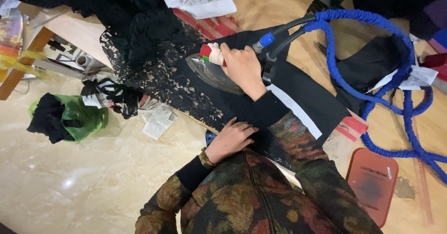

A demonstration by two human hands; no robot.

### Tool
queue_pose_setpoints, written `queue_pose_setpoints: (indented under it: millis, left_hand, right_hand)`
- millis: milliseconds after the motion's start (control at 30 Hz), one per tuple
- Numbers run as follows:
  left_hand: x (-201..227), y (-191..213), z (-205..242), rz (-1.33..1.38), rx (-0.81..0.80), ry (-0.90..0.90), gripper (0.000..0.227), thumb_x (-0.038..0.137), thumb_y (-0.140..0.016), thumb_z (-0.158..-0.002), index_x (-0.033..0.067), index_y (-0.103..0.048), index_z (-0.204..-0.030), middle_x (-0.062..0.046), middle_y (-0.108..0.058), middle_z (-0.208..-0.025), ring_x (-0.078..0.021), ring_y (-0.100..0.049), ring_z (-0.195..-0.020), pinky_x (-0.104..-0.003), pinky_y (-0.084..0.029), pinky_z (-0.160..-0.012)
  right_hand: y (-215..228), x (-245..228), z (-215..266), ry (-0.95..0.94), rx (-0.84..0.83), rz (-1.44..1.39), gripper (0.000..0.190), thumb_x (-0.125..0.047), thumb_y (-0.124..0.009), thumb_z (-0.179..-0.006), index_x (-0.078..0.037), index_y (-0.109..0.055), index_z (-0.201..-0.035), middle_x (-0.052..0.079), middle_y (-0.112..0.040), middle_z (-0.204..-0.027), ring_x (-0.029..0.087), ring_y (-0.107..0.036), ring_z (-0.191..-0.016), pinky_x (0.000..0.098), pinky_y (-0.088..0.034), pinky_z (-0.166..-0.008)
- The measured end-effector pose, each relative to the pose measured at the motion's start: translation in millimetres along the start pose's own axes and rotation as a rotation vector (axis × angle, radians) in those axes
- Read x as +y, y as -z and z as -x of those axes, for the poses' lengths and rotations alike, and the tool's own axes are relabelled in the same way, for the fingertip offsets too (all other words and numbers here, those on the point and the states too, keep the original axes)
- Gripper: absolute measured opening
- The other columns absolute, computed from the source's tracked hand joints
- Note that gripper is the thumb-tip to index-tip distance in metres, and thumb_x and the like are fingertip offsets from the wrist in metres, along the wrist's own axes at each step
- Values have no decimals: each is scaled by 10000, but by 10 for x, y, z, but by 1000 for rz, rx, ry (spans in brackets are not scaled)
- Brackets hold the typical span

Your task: The person irons a piece of black lace fabric with a white paper template on top using a steam iron. They then use scissors to cut the black fabric along the curved edge of the white template.

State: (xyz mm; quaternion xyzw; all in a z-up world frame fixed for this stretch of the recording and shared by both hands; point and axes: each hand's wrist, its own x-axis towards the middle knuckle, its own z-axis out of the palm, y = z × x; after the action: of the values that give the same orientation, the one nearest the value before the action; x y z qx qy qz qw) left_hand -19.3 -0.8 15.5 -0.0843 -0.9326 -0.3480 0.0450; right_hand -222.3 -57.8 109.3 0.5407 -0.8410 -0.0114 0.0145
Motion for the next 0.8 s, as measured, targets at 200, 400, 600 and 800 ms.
queue_pose_setpoints:
  millis: [200, 400, 600, 800]
  left_hand:
    - [30, 79, -3, 16, -29, 3, 386, 293, -695, -926, 89, -676, -1253, -178, -724, -1146, -398, -682, -1142, -671, -407, -1067]
    - [67, 110, -21, 24, -30, 6, 388, 295, -681, -927, 88, -673, -1255, -177, -720, -1165, -403, -672, -1161, -682, -394, -1071]
    - [43, 36, -13, 24, 10, 11, 380, 305, -698, -916, 113, -676, -1244, -152, -723, -1179, -383, -671, -1169, -676, -393, -1076]
    - [90, 122, -26, 19, -45, 24, 402, 332, -663, -949, 135, -653, -1300, -145, -718, -1201, -377, -665, -1186, -662, -378, -1100]
  right_hand:
    - [59, -6, -6, -1, -17, -32, 523, -235, -767, -864, -77, -625, -1341, 106, -761, -804, 279, -759, -757, 407, -497, -783]
    - [11, 17, -22, -5, -6, -56, 409, -239, -775, -840, -105, -662, -1209, 106, -761, -777, 290, -760, -734, 406, -516, -752]
    - [-29, 89, 21, -25, 2, -77, 429, -200, -764, -843, -69, -624, -1227, 126, -764, -779, 340, -766, -747, 451, -538, -742]
    - [61, 260, 246, -90, -4, -39, 375, -229, -746, -843, -89, -623, -1170, 129, -760, -759, 356, -769, -737, 470, -555, -723]
